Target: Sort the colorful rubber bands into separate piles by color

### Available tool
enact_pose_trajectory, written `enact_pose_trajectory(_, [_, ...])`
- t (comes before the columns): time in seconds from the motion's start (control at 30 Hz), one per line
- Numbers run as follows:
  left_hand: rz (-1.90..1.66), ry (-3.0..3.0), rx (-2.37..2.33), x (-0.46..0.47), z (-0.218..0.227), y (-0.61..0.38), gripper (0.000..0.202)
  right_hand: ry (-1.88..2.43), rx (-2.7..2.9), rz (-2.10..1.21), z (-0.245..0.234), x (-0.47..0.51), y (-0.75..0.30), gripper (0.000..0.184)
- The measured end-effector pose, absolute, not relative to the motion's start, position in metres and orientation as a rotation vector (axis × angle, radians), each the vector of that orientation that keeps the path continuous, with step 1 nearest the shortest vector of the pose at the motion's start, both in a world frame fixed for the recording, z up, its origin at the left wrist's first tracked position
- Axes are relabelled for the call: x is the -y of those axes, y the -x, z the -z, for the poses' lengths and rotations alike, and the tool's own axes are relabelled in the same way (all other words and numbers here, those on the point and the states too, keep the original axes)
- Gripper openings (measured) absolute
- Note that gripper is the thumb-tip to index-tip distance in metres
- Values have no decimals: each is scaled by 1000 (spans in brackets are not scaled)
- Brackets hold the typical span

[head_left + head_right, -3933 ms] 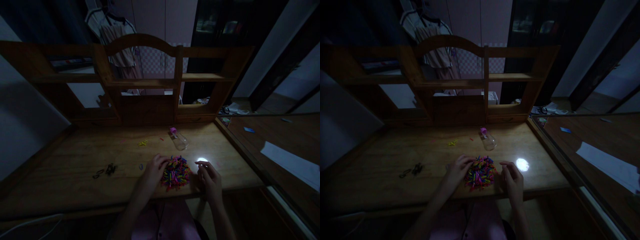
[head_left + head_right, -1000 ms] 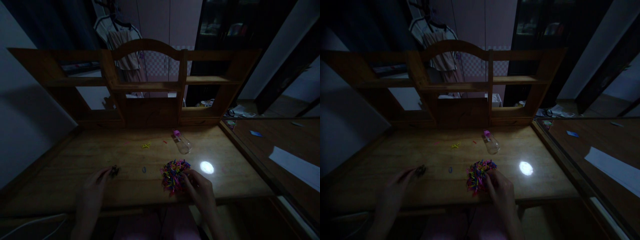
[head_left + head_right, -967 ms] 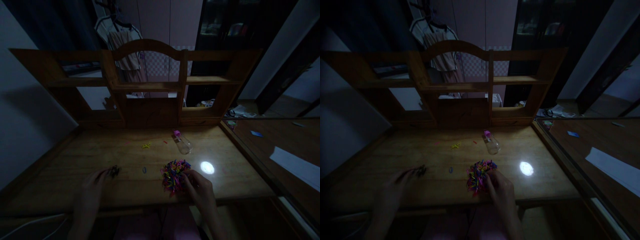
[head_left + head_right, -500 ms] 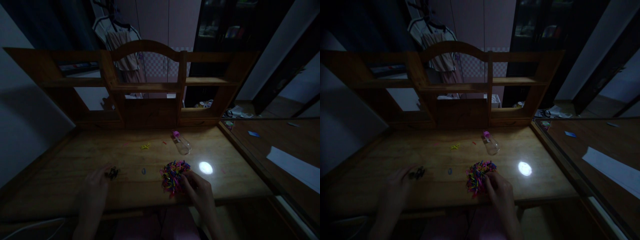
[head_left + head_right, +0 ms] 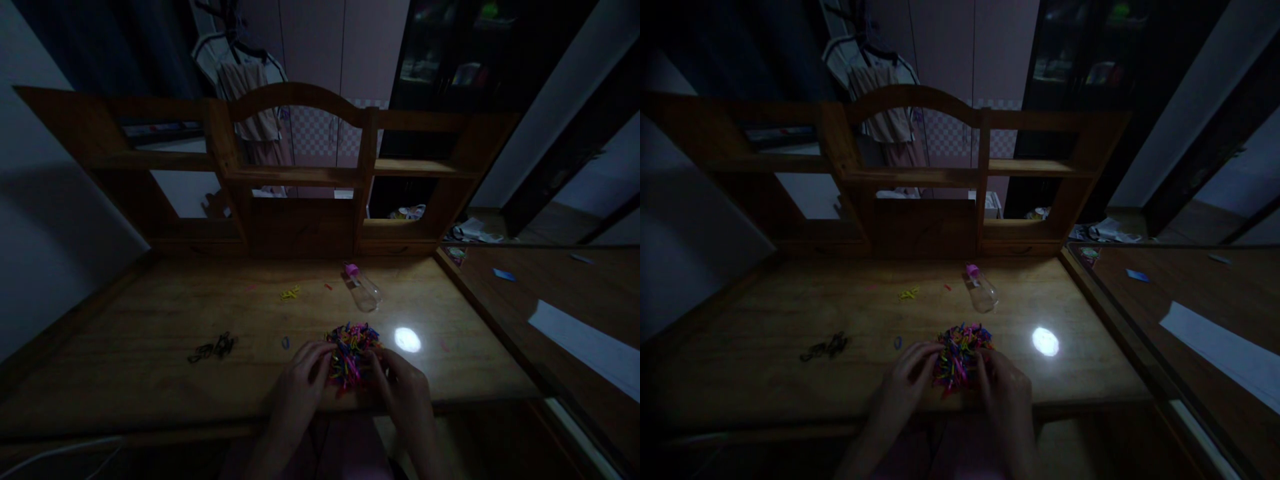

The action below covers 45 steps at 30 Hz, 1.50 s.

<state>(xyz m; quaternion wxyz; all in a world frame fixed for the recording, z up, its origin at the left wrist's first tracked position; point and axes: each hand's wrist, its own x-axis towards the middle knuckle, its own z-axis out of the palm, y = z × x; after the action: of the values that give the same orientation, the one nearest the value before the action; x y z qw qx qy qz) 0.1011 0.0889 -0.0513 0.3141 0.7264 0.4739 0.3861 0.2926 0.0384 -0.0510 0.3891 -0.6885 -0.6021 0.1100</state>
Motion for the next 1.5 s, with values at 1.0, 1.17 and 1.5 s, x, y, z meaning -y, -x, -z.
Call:
enact_pose_trajectory(1.0, [-896, -1730, -1175, -126, 41, -135, 21, 1691, 1286, -464, 50, -32, -293, 22])
enact_pose_trajectory(1.17, [-918, -1735, -1159, -128, 40, -130, 23, 1691, 1285, -459, 51, -31, -292, 23])
enact_pose_trajectory(1.5, [-958, -1929, -1180, -126, 30, -121, 22, 1726, 1442, -375, 48, -33, -294, 21])
